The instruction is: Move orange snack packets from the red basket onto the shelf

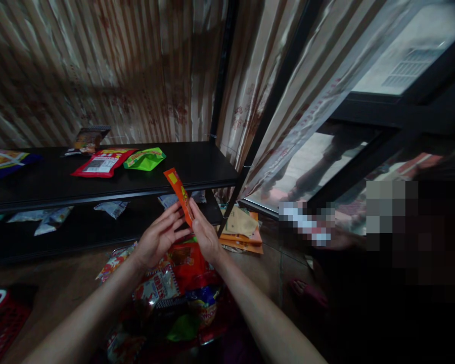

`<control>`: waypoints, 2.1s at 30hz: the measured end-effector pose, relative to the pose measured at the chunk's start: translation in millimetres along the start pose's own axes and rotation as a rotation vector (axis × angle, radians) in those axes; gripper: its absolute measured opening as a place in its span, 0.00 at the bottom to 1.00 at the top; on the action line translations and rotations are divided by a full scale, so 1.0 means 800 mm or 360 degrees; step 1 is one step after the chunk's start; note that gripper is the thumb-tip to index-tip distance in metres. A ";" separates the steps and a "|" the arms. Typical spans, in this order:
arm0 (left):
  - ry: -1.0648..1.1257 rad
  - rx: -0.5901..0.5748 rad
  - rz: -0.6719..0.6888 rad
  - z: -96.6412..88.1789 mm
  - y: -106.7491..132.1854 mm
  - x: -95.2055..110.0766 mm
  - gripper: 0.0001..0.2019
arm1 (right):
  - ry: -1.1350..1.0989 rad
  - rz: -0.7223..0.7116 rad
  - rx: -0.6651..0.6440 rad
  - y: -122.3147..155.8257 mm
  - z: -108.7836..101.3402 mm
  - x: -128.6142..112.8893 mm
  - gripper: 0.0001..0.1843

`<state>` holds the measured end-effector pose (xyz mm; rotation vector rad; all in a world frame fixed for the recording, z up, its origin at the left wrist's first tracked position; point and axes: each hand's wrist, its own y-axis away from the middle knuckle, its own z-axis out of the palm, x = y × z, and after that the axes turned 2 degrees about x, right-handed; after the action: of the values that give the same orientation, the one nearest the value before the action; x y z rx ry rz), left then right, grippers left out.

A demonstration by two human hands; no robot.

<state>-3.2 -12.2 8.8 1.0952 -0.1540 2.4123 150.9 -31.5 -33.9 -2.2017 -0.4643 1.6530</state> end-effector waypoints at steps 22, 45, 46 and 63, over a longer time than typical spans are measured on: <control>-0.0276 -0.0090 0.0095 -0.008 0.004 0.000 0.21 | -0.1406 0.0735 0.0553 -0.010 -0.013 -0.001 0.19; -0.0613 0.0614 0.0129 -0.019 -0.015 0.001 0.12 | -0.1664 0.0941 0.0367 -0.009 -0.030 0.024 0.13; -0.0580 0.0606 0.0122 -0.017 -0.016 0.001 0.12 | -0.1652 0.0952 0.0356 -0.008 -0.029 0.023 0.13; -0.0229 0.0685 0.0106 -0.012 -0.033 0.004 0.02 | -0.1524 0.1050 0.0262 -0.003 -0.032 0.025 0.14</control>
<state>0.9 15.4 1.8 1.4711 0.3009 2.4903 180.6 -22.2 -43.5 -1.3655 0.2341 2.9311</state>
